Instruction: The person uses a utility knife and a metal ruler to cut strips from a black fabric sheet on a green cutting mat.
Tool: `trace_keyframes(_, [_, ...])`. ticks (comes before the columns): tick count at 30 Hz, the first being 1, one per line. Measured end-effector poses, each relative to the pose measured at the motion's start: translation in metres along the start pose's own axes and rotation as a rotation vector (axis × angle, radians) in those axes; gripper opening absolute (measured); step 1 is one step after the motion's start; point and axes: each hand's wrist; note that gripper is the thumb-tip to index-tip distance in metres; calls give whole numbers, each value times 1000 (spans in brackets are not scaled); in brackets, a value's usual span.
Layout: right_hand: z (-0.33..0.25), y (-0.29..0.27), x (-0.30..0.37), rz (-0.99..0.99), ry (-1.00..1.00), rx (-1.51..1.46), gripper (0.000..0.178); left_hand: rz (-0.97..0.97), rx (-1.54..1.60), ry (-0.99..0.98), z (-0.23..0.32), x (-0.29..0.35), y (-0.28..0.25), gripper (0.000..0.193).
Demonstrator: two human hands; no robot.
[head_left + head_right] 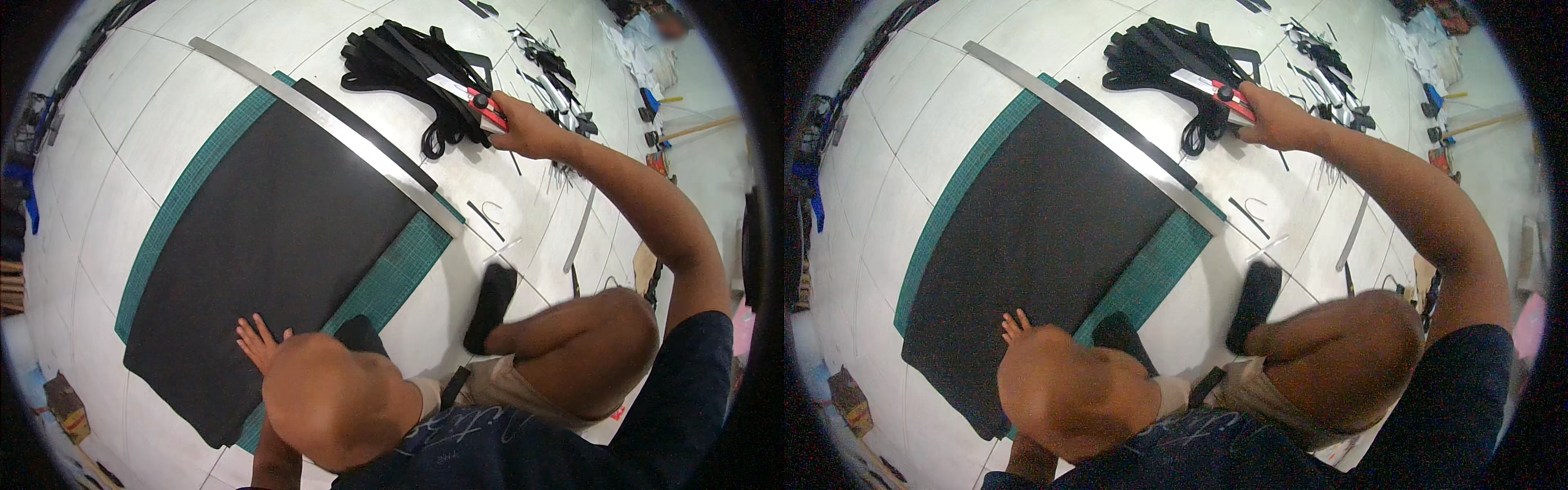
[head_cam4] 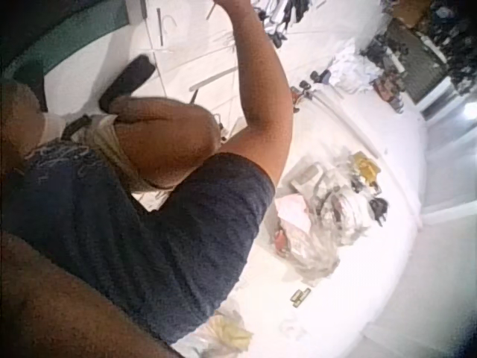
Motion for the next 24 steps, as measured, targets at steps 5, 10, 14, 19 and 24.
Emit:
trace_keyframes(5, [27,51,23,0,-123,-125,59,-134,-325,-147,22,-1,-4,75])
trace_keyframes(10, [48,136,35,45,117,-336,55,-118,-232,-5,9,-17,-27,71])
trace_keyframes(14, [46,215,45,68,60,-484,56,-207,-114,79,33,-82,-110,66])
trace_keyframes(19, [31,257,48,212,10,-566,59,-343,-168,153,102,-217,-156,70])
trace_keyframes(24, [8,248,44,129,107,-593,50,-242,-57,227,155,-319,-75,83])
Point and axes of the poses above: each hand's wrist, its own x-axis away from the middle knuckle, its own y-axis out of the palm, z = x × y, and after that the axes turned 4 degrees about z, right-handed
